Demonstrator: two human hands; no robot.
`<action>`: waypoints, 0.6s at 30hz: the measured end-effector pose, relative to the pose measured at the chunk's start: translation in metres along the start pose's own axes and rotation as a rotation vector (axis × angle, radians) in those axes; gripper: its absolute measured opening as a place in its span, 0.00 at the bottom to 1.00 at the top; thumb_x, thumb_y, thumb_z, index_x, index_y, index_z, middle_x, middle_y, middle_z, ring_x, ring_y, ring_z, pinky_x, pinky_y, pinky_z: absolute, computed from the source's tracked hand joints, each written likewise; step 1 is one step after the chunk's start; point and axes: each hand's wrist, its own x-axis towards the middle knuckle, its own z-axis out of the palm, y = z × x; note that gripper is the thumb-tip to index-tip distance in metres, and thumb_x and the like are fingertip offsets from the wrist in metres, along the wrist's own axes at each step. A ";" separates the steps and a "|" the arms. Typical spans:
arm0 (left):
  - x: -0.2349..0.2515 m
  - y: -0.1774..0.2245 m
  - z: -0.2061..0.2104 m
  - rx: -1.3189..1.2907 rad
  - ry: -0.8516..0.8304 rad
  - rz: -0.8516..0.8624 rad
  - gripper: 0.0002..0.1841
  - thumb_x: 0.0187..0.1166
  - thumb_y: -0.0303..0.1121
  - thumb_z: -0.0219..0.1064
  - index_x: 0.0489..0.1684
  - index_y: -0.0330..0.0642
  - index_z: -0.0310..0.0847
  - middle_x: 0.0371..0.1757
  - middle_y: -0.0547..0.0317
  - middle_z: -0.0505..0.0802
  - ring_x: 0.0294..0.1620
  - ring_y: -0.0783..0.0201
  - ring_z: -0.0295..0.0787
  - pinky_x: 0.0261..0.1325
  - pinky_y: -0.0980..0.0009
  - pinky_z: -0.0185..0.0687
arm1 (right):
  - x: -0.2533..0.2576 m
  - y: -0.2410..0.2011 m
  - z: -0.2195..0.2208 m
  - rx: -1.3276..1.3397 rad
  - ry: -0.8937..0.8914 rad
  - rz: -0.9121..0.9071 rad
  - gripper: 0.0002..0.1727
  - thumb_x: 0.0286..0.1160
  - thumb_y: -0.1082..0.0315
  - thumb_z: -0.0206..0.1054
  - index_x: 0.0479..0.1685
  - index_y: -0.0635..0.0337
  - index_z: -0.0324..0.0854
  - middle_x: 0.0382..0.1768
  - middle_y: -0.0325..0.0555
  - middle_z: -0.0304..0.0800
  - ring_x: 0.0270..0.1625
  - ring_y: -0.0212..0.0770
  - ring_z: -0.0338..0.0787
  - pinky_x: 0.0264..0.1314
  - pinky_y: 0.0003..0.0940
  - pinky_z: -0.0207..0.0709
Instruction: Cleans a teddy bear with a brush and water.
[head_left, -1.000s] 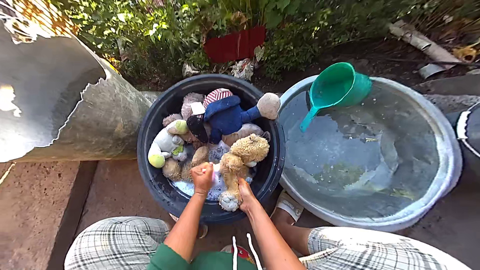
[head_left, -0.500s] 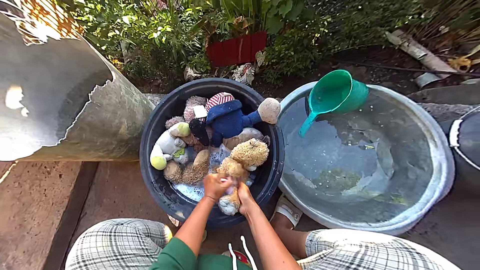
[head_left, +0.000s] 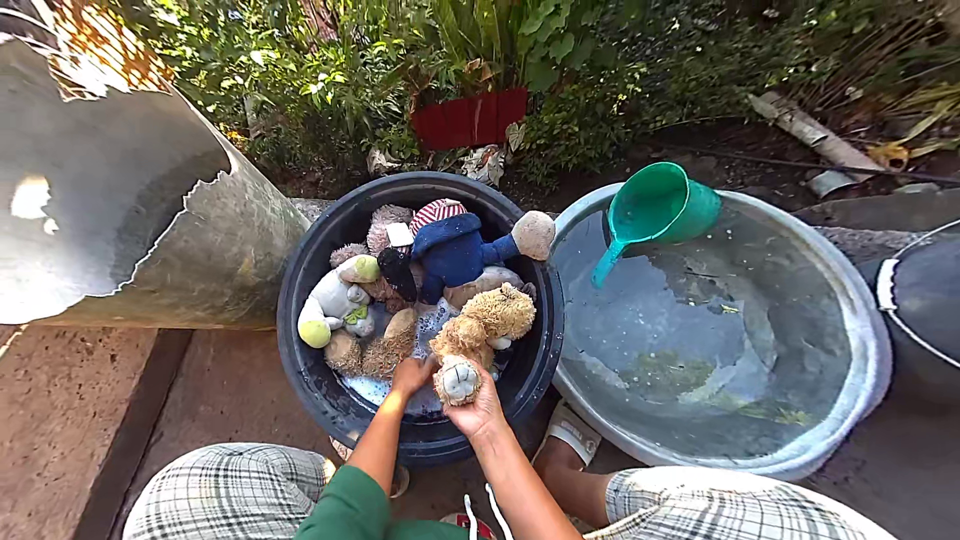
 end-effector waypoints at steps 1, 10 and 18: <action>-0.007 -0.003 -0.006 -0.120 0.093 0.072 0.32 0.92 0.52 0.52 0.40 0.24 0.87 0.46 0.32 0.91 0.54 0.41 0.88 0.64 0.40 0.76 | -0.001 0.002 0.005 0.010 0.017 -0.016 0.14 0.87 0.58 0.49 0.45 0.56 0.76 0.35 0.46 0.87 0.36 0.40 0.90 0.36 0.35 0.86; -0.135 0.083 -0.032 -0.431 0.814 1.148 0.25 0.75 0.49 0.70 0.11 0.40 0.77 0.17 0.62 0.84 0.23 0.74 0.83 0.31 0.75 0.82 | -0.004 0.023 0.034 -0.301 0.176 -0.160 0.15 0.92 0.65 0.53 0.64 0.68 0.72 0.46 0.52 0.82 0.43 0.38 0.83 0.46 0.33 0.80; -0.091 0.043 -0.050 0.026 0.702 0.545 0.28 0.75 0.51 0.63 0.15 0.32 0.84 0.21 0.44 0.89 0.28 0.47 0.89 0.37 0.45 0.81 | 0.009 0.017 0.022 -0.376 0.265 -0.067 0.11 0.89 0.65 0.56 0.57 0.64 0.73 0.37 0.48 0.78 0.31 0.37 0.79 0.33 0.32 0.77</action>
